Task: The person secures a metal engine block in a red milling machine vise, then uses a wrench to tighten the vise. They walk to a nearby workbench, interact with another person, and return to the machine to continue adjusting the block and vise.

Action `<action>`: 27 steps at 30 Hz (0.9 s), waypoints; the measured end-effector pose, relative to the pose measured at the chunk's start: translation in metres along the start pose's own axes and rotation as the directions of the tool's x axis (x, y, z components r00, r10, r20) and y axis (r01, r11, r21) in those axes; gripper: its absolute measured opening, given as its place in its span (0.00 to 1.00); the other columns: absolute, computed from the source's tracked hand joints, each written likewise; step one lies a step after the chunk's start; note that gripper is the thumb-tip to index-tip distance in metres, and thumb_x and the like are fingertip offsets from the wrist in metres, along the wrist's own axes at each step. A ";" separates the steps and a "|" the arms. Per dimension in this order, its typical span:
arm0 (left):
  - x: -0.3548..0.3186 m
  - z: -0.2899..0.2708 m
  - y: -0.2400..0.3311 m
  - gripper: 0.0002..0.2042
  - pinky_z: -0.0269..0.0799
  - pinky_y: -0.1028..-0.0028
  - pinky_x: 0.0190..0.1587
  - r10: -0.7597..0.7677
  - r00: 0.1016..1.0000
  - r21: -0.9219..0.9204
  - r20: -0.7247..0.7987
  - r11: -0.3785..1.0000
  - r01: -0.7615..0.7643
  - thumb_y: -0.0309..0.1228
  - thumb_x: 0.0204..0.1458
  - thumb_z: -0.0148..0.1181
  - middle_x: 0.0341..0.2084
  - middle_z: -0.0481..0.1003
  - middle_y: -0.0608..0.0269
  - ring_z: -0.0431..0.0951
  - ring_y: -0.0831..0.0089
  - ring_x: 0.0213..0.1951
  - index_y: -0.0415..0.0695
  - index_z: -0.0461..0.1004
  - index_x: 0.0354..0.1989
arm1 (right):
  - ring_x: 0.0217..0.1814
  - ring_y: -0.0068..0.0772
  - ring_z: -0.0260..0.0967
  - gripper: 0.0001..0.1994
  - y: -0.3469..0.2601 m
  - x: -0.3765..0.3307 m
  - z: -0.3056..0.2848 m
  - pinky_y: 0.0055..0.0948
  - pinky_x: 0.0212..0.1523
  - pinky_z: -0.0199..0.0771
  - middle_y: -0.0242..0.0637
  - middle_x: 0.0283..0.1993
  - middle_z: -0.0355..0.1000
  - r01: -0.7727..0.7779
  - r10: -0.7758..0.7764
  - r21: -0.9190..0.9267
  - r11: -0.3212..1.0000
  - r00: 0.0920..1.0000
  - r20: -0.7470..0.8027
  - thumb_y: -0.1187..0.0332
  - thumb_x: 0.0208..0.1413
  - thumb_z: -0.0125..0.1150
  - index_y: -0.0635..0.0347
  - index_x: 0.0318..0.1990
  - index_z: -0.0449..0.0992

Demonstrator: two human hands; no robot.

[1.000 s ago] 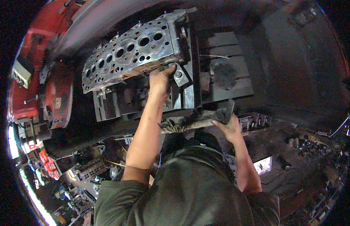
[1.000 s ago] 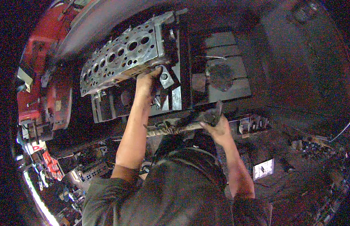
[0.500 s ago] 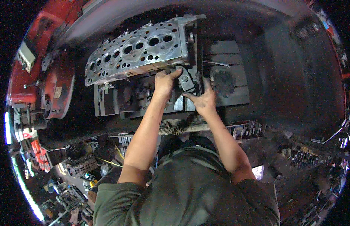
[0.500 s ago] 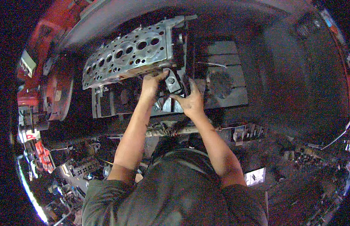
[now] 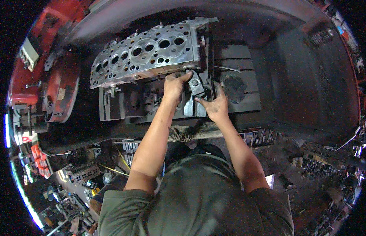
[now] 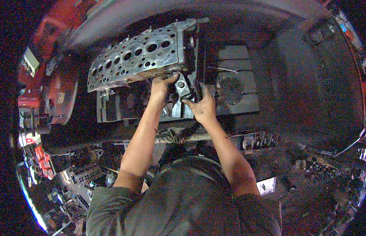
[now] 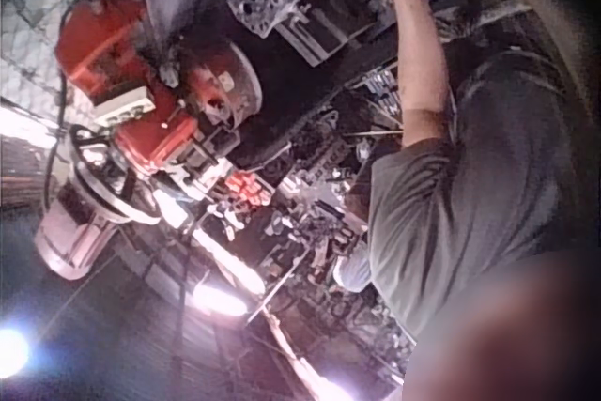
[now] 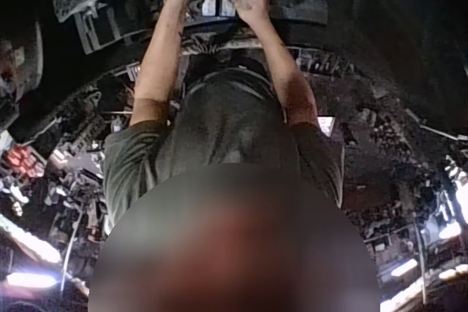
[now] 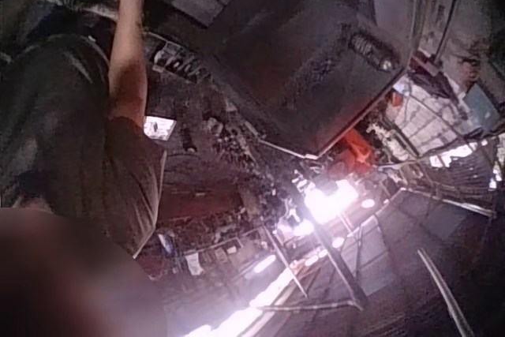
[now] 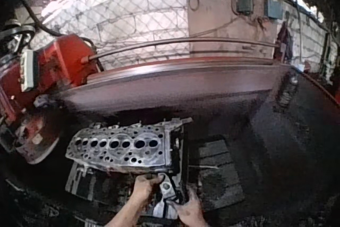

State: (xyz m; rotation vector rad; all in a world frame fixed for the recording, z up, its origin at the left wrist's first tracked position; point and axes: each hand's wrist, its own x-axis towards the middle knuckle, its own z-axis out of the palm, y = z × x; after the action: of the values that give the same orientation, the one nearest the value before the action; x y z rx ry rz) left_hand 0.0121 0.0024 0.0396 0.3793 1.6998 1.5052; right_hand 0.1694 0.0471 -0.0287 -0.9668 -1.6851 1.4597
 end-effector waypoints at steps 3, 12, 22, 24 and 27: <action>0.000 0.002 -0.001 0.13 0.69 0.72 0.37 0.043 0.999 -0.002 -0.031 0.999 -0.043 0.29 0.46 0.66 0.32 0.78 0.62 0.75 0.73 0.31 0.36 0.77 0.38 | 0.54 0.40 0.70 0.39 -0.011 -0.003 -0.004 0.35 0.57 0.67 0.46 0.53 0.71 0.038 -0.036 -0.143 0.989 0.999 0.019 0.68 0.32 0.79 0.64 0.56 0.65; -0.002 0.001 0.003 0.14 0.69 0.72 0.36 0.068 0.997 0.062 -0.042 0.996 -0.065 0.31 0.44 0.68 0.30 0.79 0.59 0.75 0.74 0.29 0.32 0.78 0.35 | 0.55 0.41 0.70 0.35 -0.030 -0.002 -0.011 0.34 0.58 0.66 0.46 0.53 0.71 0.071 -0.065 -0.072 0.995 0.994 0.088 0.68 0.38 0.76 0.62 0.56 0.65; 0.000 -0.003 0.008 0.16 0.68 0.71 0.37 0.123 0.992 0.268 -0.012 0.956 -0.116 0.34 0.46 0.68 0.32 0.78 0.64 0.73 0.74 0.30 0.37 0.78 0.39 | 0.47 0.54 0.69 0.21 -0.083 -0.020 -0.067 0.43 0.49 0.68 0.52 0.43 0.69 0.277 -0.118 -0.354 0.893 0.904 0.411 0.63 0.49 0.66 0.62 0.49 0.72; 0.000 -0.004 0.007 0.16 0.68 0.72 0.37 0.070 0.997 0.206 0.022 0.976 -0.073 0.35 0.46 0.68 0.30 0.77 0.64 0.72 0.74 0.29 0.37 0.78 0.39 | 0.47 0.54 0.68 0.22 -0.087 -0.023 -0.063 0.43 0.48 0.68 0.51 0.43 0.66 0.336 -0.133 -0.343 0.877 0.856 0.499 0.64 0.48 0.67 0.62 0.50 0.72; 0.001 -0.005 0.004 0.16 0.67 0.74 0.34 0.066 0.997 0.154 0.038 0.986 -0.071 0.38 0.46 0.68 0.28 0.77 0.64 0.72 0.75 0.28 0.37 0.79 0.37 | 0.45 0.54 0.70 0.21 -0.084 -0.024 -0.057 0.42 0.45 0.69 0.51 0.41 0.70 0.359 -0.137 -0.425 0.831 0.873 0.469 0.64 0.47 0.68 0.62 0.49 0.72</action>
State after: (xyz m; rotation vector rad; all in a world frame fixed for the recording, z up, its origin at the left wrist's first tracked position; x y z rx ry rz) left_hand 0.0068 0.0004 0.0428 0.5462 1.7999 1.4113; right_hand 0.2227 0.0452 0.0604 -0.6574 -2.4970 1.1145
